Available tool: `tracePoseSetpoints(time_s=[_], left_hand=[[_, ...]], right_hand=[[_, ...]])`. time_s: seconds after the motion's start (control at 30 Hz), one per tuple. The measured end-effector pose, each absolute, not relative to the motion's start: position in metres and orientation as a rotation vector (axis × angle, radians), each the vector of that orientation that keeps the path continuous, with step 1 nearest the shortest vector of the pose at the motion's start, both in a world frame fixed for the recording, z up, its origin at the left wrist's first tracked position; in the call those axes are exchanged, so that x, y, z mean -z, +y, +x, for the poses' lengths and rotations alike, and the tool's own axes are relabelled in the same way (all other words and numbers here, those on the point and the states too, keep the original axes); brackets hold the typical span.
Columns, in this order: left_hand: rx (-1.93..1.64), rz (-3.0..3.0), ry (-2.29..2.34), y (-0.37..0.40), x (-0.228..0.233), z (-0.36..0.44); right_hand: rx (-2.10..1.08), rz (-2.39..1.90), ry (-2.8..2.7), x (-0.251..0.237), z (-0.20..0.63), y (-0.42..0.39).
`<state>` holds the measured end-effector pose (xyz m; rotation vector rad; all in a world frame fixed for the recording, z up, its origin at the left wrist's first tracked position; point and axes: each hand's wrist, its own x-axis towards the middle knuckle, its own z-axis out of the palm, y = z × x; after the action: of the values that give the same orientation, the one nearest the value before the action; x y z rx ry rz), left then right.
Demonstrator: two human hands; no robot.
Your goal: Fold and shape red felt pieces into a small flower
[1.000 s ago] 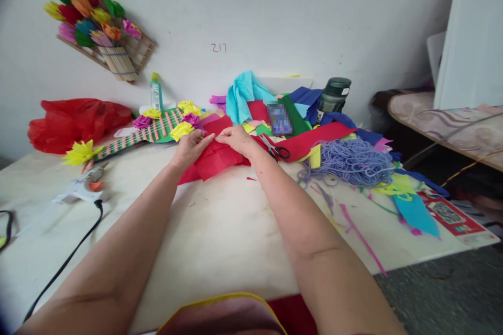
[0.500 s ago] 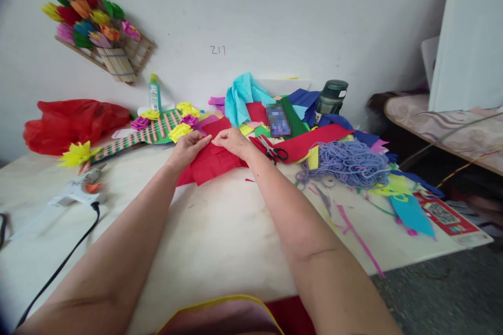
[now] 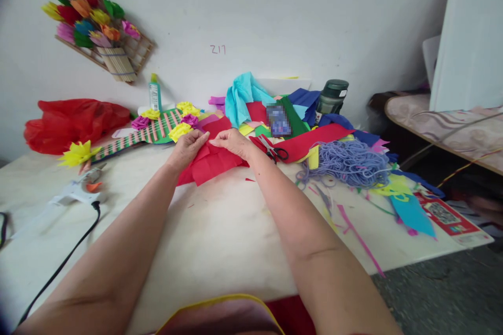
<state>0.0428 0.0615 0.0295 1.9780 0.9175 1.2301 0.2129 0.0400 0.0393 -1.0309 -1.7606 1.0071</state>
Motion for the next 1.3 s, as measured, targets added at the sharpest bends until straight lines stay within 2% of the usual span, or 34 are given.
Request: tracePoseSetpoints(time_s=[0.33, 0.9, 1.1, 1.3], left_hand=[[-1.181, 2.068, 1.002, 0.0604, -0.0314, 0.0437], [-1.17, 2.359, 1.098, 0.0639, -0.0305, 0.0436], [-1.079, 2.445, 1.169, 0.0624, -0.0324, 0.0444], [-1.223, 2.359, 1.181, 0.0662, -0.0312, 0.0422]], right_hand=[[-0.9, -1.032, -1.796, -0.0419, 0.2132, 0.0403], [-1.088, -1.08, -1.742, -0.0367, 0.2135, 0.0409], [-1.052, -1.08, -1.769, -0.0346, 0.2117, 0.0449], [-1.098, -1.07, -1.762, -0.0355, 0.2162, 0.0413]])
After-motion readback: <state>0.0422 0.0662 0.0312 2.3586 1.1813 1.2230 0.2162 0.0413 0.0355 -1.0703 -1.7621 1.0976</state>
